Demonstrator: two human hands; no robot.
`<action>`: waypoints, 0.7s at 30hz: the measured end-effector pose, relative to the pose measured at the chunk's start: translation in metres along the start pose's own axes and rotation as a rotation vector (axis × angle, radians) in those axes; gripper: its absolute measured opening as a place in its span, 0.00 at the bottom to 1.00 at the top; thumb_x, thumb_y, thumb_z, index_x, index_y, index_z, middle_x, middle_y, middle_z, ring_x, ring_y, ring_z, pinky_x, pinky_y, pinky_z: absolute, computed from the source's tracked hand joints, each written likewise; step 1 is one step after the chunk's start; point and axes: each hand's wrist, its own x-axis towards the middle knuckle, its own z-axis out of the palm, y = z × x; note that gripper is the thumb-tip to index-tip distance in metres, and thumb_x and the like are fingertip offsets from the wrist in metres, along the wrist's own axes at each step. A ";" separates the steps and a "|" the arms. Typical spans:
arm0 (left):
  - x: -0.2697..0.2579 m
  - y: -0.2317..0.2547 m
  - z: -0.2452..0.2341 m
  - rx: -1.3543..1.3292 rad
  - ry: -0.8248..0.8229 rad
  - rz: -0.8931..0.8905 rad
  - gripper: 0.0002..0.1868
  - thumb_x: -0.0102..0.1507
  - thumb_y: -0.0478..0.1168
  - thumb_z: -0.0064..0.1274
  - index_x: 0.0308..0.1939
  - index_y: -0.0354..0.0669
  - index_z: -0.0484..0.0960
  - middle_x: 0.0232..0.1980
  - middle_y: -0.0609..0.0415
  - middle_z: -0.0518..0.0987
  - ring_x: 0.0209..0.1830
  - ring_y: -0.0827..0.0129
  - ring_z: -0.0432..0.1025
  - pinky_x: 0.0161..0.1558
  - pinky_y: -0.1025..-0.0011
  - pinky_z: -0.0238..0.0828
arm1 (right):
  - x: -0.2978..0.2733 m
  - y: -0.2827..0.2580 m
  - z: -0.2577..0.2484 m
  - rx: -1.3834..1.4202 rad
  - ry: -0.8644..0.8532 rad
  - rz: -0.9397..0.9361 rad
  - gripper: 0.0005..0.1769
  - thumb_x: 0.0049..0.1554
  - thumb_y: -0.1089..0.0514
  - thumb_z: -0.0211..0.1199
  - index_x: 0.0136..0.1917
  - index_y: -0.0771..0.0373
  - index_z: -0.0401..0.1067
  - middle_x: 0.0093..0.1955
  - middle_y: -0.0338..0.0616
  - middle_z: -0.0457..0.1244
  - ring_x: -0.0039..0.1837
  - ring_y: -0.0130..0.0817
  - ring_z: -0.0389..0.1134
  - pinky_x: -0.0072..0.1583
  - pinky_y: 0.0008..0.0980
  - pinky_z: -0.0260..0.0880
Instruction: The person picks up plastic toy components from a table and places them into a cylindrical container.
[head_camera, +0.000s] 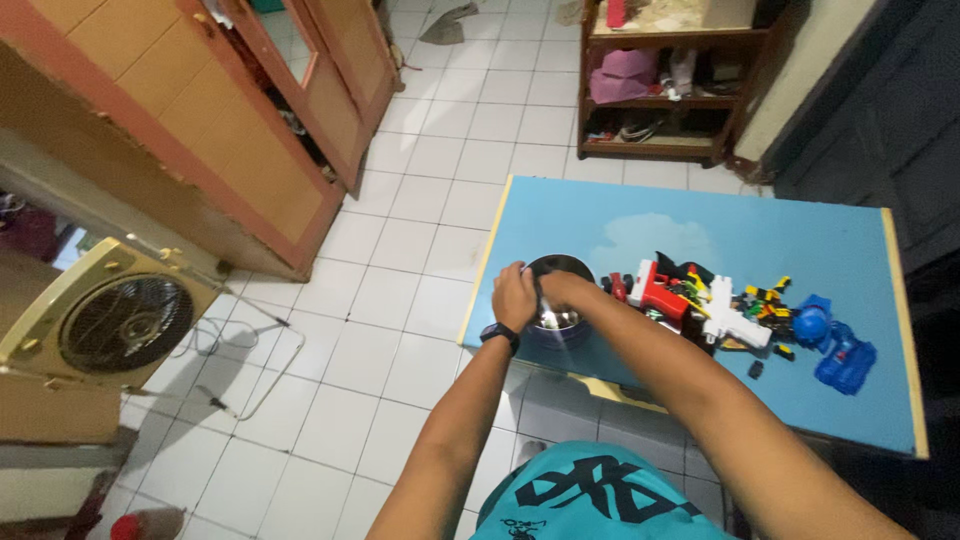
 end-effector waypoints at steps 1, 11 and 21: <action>0.000 0.002 -0.002 0.011 -0.024 -0.035 0.17 0.69 0.48 0.44 0.55 0.43 0.79 0.54 0.43 0.79 0.54 0.43 0.71 0.53 0.48 0.68 | 0.002 -0.004 0.001 -0.002 0.000 -0.009 0.16 0.44 0.64 0.67 0.48 0.66 0.82 0.50 0.58 0.71 0.55 0.51 0.75 0.54 0.45 0.76; -0.003 0.018 -0.017 0.075 -0.028 -0.041 0.16 0.70 0.48 0.43 0.53 0.45 0.79 0.52 0.45 0.79 0.52 0.43 0.71 0.51 0.48 0.68 | 0.016 -0.025 0.012 0.134 -0.124 0.161 0.19 0.48 0.55 0.72 0.53 0.61 0.81 0.56 0.56 0.69 0.58 0.50 0.73 0.57 0.46 0.74; -0.004 0.019 -0.018 0.075 -0.018 -0.022 0.15 0.71 0.48 0.42 0.51 0.44 0.79 0.51 0.45 0.79 0.51 0.43 0.71 0.50 0.48 0.68 | 0.031 -0.023 0.029 0.166 -0.241 0.094 0.18 0.48 0.57 0.71 0.53 0.62 0.80 0.54 0.55 0.69 0.56 0.49 0.73 0.54 0.46 0.74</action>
